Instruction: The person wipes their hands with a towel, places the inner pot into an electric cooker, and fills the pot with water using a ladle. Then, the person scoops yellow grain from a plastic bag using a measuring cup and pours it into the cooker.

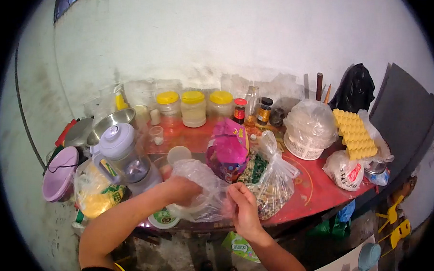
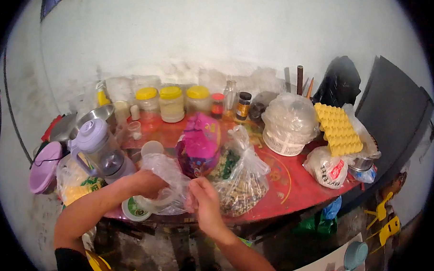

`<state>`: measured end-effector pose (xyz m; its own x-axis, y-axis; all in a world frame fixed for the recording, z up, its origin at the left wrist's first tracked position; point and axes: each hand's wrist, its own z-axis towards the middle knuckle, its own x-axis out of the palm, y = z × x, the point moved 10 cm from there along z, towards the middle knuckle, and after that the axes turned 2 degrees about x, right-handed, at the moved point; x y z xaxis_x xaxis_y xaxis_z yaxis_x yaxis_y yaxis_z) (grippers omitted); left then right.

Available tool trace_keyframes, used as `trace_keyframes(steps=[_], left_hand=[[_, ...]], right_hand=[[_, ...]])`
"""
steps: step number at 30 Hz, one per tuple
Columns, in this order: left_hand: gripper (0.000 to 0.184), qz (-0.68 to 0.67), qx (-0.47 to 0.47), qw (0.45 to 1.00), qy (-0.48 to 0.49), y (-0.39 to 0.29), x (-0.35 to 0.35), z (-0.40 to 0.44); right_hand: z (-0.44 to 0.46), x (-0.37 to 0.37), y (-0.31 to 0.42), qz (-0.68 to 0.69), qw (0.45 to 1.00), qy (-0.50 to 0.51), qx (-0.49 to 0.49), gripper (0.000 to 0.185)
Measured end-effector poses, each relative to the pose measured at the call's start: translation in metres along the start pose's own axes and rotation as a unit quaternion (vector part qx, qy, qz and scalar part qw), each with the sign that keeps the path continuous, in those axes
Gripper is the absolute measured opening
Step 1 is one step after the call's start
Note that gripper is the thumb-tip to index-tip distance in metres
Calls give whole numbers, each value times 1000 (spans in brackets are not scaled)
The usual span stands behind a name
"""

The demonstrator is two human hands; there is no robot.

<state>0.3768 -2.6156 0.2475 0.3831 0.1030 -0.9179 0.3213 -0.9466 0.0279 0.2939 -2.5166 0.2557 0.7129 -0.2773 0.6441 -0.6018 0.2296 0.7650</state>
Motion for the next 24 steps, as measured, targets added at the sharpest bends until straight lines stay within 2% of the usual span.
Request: trace_keyframes(steps=[1,5,7,10,12,14,16,18,20,24], left_hand=[[42,-4,-2,1000,15,-1,-1,-2],[47,95,26,983,-153,6,8,17],[49,163,59,964,-199,-7,0,16],[53,140,46,981,-129,-25,-32,9],[55,78,2,996,47,-5,-5,23],[51,43,10,995,86,10,20,34],[41,35,69,997,-15,21,31,42],[38,153,61,986,13,-32,-32,13],[38,187,44,981,33,-43,-48,6],[43,79,-5,995,61,17,42,54]], right_hand=[[-1,0,0,-2,1000,1,1,14],[-5,1,1,-26,1000,-3,5,14],[-5,-1,-1,-16,1000,-14,9,11],[-9,0,-3,-20,999,-22,17,11],[-10,-3,-1,-27,999,-21,14,11],[-9,-6,-1,-31,999,-15,8,12],[-9,-5,-3,-22,1000,-13,11,12],[-6,-5,-5,-20,1000,-9,13,13],[-4,-7,-11,-24,1000,-7,15,14],[2,-4,-13,-62,998,8,1,11]])
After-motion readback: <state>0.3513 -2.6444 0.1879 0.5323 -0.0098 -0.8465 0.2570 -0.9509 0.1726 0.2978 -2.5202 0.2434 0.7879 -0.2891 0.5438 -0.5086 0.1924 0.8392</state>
